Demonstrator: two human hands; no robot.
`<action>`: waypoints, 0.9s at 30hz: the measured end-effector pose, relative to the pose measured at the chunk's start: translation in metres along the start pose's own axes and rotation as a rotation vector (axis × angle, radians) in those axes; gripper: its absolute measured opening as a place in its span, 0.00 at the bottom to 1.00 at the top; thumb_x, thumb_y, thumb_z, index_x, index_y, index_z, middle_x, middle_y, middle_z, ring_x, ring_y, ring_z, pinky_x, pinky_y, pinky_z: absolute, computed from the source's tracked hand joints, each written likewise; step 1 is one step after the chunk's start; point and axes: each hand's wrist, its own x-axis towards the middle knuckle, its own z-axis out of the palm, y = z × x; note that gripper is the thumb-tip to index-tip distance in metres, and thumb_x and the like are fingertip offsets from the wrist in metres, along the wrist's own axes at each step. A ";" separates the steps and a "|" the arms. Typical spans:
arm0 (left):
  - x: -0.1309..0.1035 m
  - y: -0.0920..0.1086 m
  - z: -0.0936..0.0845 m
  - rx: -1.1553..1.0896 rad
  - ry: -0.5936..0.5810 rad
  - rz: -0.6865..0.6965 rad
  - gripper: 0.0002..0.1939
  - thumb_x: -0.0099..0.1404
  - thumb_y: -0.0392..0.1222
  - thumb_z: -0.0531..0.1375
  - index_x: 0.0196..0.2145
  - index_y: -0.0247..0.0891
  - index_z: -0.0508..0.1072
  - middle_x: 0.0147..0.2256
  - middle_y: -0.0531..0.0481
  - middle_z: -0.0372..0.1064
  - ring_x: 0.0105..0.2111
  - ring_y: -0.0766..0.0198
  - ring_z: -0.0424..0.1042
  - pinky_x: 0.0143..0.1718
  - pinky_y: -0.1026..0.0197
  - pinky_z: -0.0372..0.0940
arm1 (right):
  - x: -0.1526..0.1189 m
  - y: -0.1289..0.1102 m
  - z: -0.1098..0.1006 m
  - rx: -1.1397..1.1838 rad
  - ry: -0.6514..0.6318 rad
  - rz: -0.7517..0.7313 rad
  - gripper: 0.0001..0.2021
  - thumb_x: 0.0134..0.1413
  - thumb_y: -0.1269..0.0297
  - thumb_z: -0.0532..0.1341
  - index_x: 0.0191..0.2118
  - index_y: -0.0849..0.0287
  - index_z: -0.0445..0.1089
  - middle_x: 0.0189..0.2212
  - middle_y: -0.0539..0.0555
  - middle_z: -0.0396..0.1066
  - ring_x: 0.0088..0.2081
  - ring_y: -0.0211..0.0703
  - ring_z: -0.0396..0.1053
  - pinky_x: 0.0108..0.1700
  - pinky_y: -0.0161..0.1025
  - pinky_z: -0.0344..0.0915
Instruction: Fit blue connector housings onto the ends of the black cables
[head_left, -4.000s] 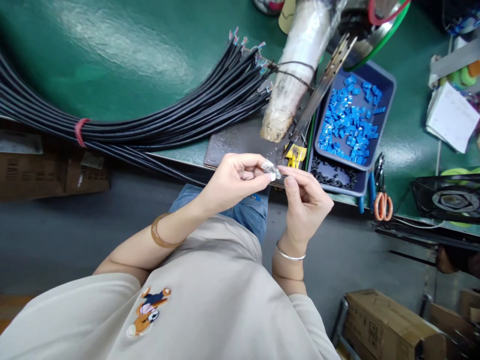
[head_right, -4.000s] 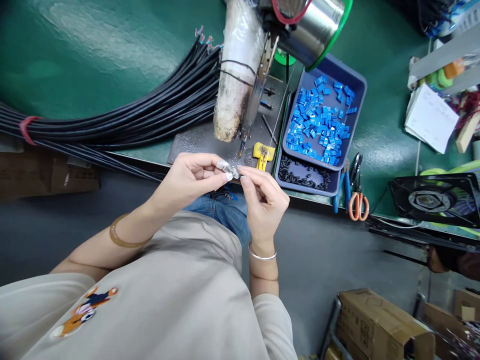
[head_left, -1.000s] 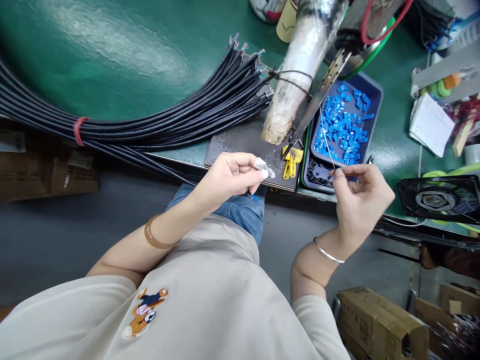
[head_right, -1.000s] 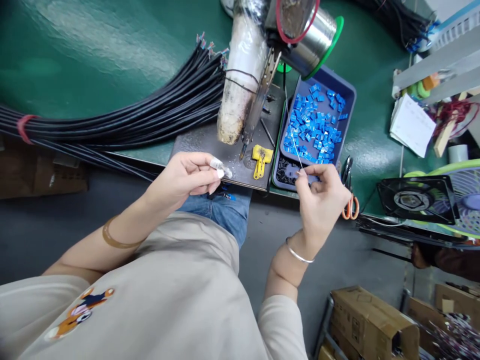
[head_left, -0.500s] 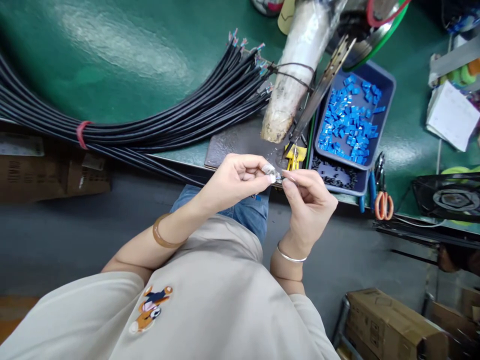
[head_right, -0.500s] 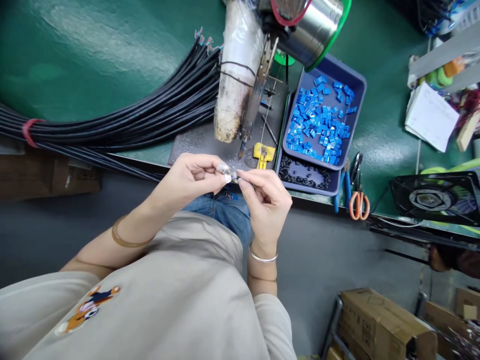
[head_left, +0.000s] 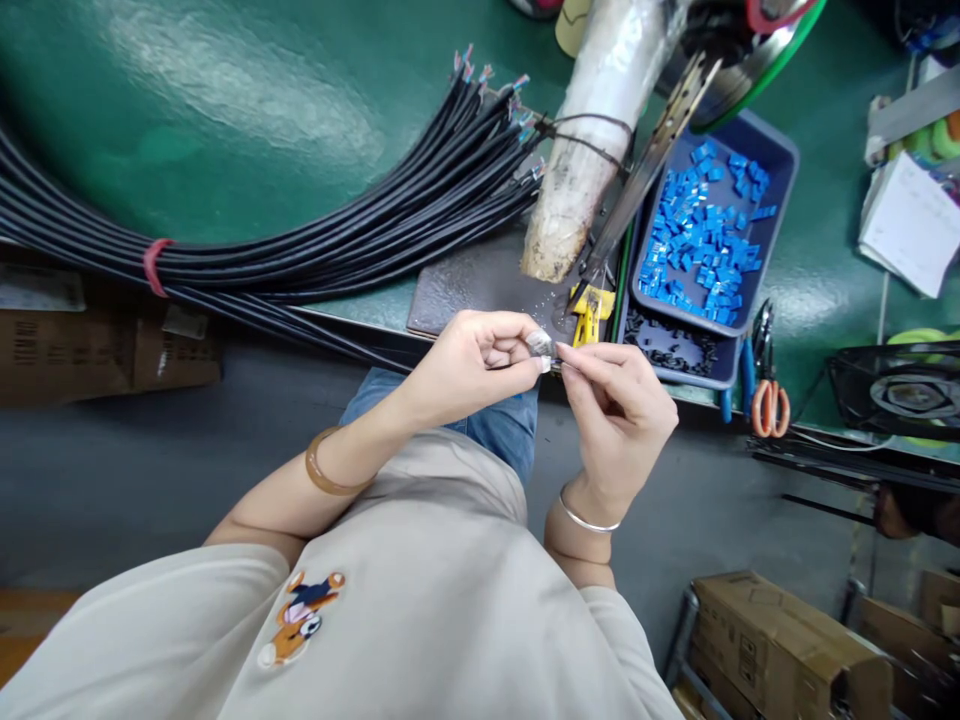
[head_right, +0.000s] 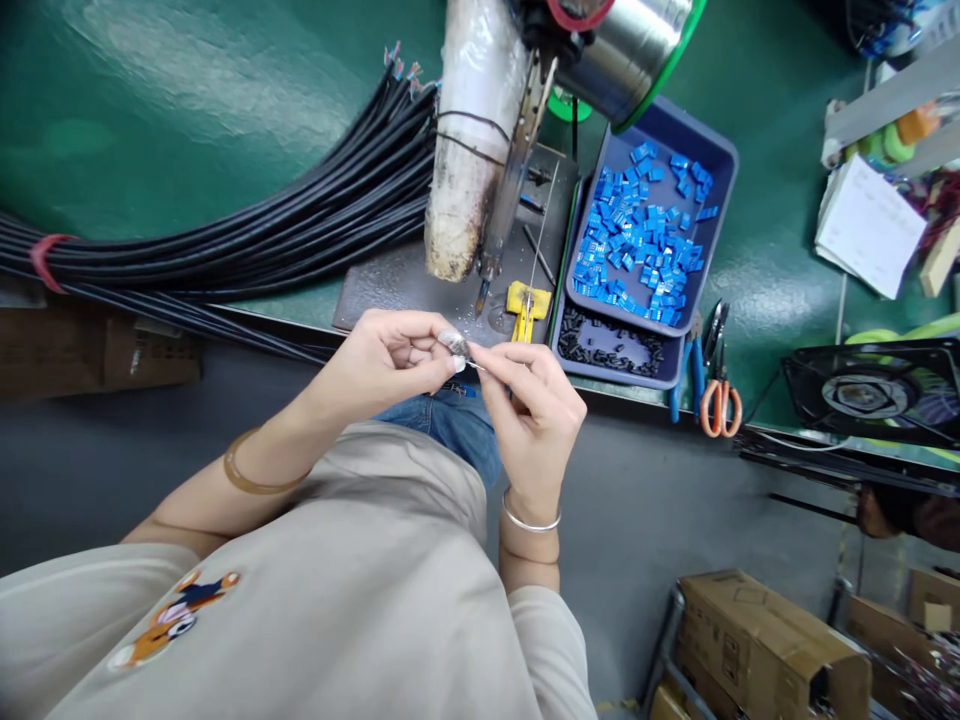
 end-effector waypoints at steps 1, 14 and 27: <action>0.000 0.000 -0.001 0.010 -0.015 -0.011 0.04 0.60 0.35 0.61 0.32 0.35 0.68 0.21 0.57 0.62 0.20 0.75 0.61 0.23 0.71 0.56 | 0.000 -0.001 -0.001 -0.029 -0.018 -0.012 0.09 0.58 0.69 0.63 0.41 0.49 0.78 0.35 0.50 0.74 0.30 0.33 0.67 0.29 0.35 0.63; 0.001 0.005 -0.006 -0.115 -0.100 -0.058 0.05 0.60 0.37 0.63 0.30 0.33 0.72 0.20 0.55 0.64 0.21 0.74 0.62 0.23 0.71 0.57 | 0.002 -0.001 -0.008 -0.013 0.156 0.054 0.04 0.58 0.62 0.64 0.36 0.54 0.76 0.30 0.50 0.73 0.27 0.35 0.67 0.27 0.36 0.62; 0.001 0.003 -0.005 -0.233 -0.081 -0.065 0.07 0.59 0.36 0.63 0.28 0.33 0.69 0.21 0.57 0.60 0.21 0.77 0.55 0.22 0.72 0.51 | 0.004 0.003 0.000 0.103 -0.018 0.078 0.02 0.56 0.65 0.65 0.35 0.54 0.76 0.33 0.51 0.72 0.29 0.34 0.66 0.24 0.35 0.54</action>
